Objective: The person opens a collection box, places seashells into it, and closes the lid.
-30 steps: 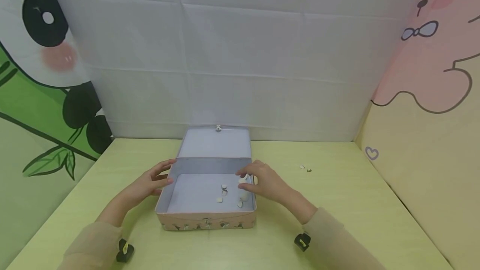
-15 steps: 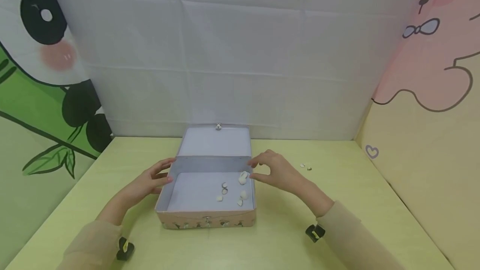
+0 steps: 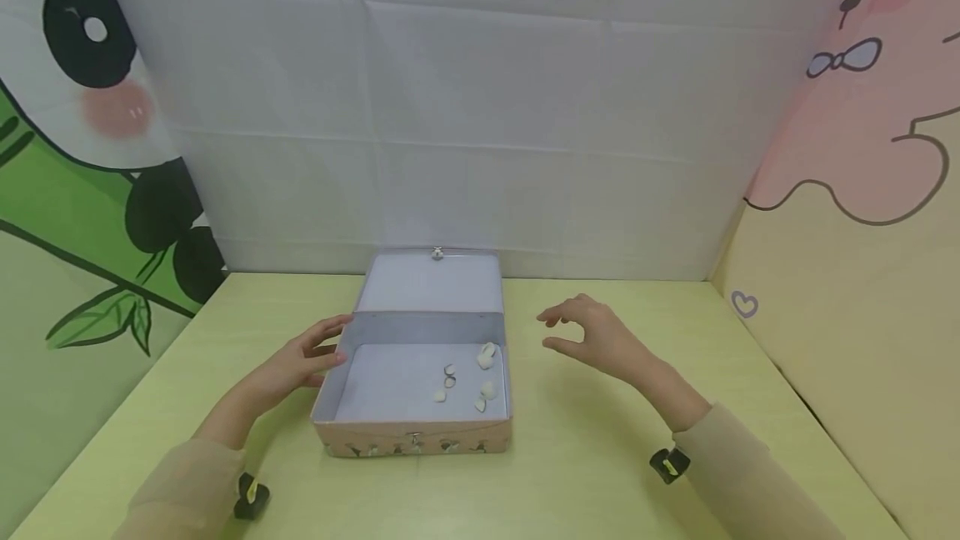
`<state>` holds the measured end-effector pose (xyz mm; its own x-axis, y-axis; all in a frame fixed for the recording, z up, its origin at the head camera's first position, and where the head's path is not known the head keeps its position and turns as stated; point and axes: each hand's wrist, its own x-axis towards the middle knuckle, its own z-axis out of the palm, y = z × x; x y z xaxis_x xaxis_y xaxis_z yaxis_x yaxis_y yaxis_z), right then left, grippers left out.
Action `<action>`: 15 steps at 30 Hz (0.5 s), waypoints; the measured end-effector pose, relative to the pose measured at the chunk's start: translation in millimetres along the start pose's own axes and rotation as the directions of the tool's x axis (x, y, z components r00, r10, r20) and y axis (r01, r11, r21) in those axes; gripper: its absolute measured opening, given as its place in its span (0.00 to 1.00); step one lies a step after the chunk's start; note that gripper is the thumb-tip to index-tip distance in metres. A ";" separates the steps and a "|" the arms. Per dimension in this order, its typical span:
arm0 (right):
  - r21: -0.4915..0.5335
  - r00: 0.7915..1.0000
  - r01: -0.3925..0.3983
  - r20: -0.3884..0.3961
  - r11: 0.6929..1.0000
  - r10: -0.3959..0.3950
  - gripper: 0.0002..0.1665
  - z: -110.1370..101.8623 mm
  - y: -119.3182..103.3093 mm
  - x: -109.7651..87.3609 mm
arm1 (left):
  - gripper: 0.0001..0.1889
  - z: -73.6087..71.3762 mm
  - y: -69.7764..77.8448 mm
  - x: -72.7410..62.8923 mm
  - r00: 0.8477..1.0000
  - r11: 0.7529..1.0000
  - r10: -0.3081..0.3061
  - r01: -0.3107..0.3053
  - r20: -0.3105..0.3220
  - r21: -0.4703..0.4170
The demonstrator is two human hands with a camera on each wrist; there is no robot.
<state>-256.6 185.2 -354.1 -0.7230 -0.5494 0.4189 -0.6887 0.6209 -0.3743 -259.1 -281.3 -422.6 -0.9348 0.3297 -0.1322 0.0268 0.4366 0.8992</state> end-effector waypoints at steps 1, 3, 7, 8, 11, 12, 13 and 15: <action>-0.004 1.000 -0.009 -0.002 1.000 0.009 0.20 -1.0 4.2 -2.5 | 0.35 0.2 0.2 0.0 1.000 1.000 -0.001 0.001 0.000 0.000; -0.012 1.000 -0.022 -0.017 1.000 0.022 0.19 -2.9 12.4 -7.7 | 0.35 0.6 0.9 -0.1 1.000 1.000 -0.001 0.001 0.001 0.000; -0.020 0.998 -0.041 -0.054 0.999 0.040 0.18 -4.1 30.7 -16.9 | 0.35 0.5 0.9 0.5 1.000 1.000 0.001 -0.001 0.004 -0.003; -0.023 0.997 -0.050 -0.060 0.998 0.048 0.17 -4.4 35.0 -19.1 | 0.35 0.4 0.9 0.6 1.000 1.000 0.002 -0.002 0.005 -0.003; -0.039 0.994 -0.078 -0.075 0.996 0.074 0.17 -4.0 49.7 -25.0 | 0.35 -0.1 0.4 0.9 1.000 1.000 0.005 -0.005 0.007 -0.007; -0.045 0.993 -0.088 -0.080 0.995 0.084 0.17 -3.8 54.9 -27.1 | 0.35 -0.3 0.4 0.9 1.000 1.000 0.005 -0.005 0.007 -0.007; -0.049 0.992 -0.101 -0.085 0.994 0.097 0.17 -3.4 60.7 -29.1 | 0.35 -0.4 0.5 0.9 1.000 1.000 0.004 -0.004 0.007 -0.007; -0.059 0.988 -0.127 -0.097 0.990 0.121 0.18 -2.8 72.3 -33.1 | 0.35 -0.3 0.7 0.6 1.000 1.000 0.004 -0.004 0.006 -0.006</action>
<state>-282.3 249.8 -392.7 -0.7923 -0.4137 0.4485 -0.5871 0.7173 -0.3754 -259.8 -281.0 -421.9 -0.9327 0.3360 -0.1313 0.0281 0.4305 0.9021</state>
